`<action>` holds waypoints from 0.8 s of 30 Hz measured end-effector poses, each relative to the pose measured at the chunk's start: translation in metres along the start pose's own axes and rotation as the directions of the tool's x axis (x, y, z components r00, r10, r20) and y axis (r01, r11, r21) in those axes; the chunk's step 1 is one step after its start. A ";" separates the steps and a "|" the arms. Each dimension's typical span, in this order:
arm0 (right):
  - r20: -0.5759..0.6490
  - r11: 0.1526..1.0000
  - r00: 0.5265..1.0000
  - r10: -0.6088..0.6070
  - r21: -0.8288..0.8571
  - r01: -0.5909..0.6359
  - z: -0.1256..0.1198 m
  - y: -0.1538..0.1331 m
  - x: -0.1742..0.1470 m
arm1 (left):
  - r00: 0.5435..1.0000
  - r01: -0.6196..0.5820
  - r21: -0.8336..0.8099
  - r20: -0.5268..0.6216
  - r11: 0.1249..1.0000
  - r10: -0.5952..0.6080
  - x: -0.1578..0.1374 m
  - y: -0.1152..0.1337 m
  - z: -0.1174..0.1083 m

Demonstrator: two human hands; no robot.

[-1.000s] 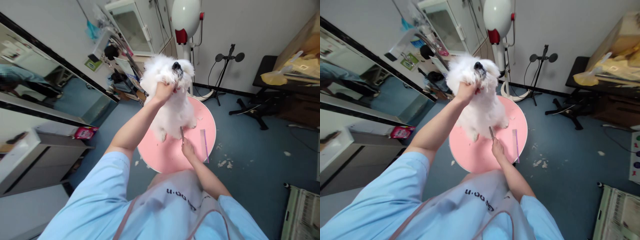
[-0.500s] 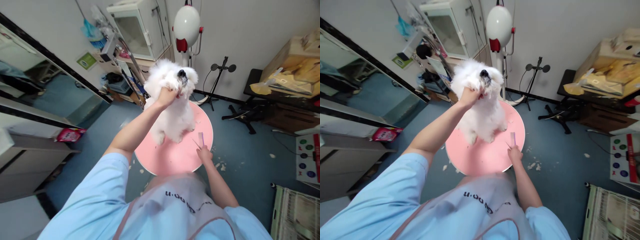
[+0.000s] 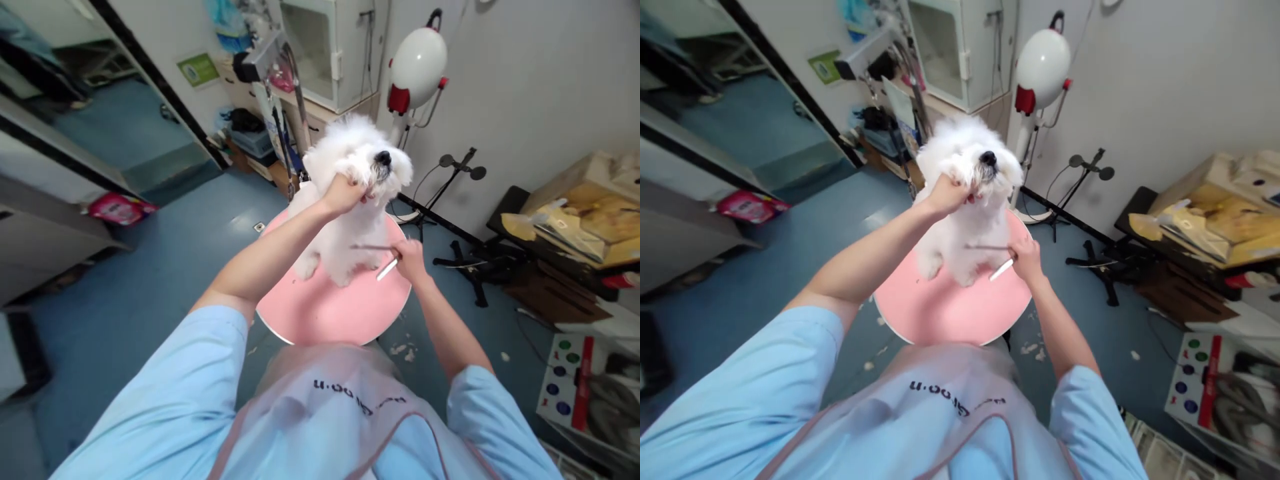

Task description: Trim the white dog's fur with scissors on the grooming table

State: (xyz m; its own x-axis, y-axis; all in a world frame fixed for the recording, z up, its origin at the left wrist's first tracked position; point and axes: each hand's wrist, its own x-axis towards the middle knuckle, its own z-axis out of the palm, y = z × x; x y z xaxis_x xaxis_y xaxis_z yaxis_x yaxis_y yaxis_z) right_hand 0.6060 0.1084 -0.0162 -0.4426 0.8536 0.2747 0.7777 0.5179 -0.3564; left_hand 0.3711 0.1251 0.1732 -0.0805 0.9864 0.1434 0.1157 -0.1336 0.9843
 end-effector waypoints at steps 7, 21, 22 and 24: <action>0.505 0.953 0.814 -0.288 0.235 0.191 -0.012 0.034 0.030 | 0.986 0.019 -0.006 -0.166 1.000 -0.020 -0.001 -0.008 0.002; 0.650 -0.296 0.729 0.213 0.754 -0.586 0.096 -0.118 -0.039 | 0.932 0.123 0.083 -0.353 0.989 -0.086 -0.009 -0.003 0.042; 0.634 -0.326 0.750 0.188 0.761 -0.561 0.093 -0.114 -0.044 | 0.928 0.132 0.098 -0.361 0.986 -0.088 -0.010 -0.002 0.042; 0.604 -0.377 0.782 0.156 0.768 -0.518 0.088 -0.095 -0.063 | 0.924 0.148 0.119 -0.371 0.982 -0.094 -0.011 -0.002 0.042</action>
State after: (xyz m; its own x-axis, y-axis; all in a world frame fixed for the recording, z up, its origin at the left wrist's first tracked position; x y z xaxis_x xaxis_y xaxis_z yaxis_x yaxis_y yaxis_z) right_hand 0.5204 0.0108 -0.0786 -0.4943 0.7818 -0.3801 -0.4072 -0.5945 -0.6934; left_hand 0.4134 0.1185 0.1654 -0.4522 0.8885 0.0781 0.2193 0.0259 0.9753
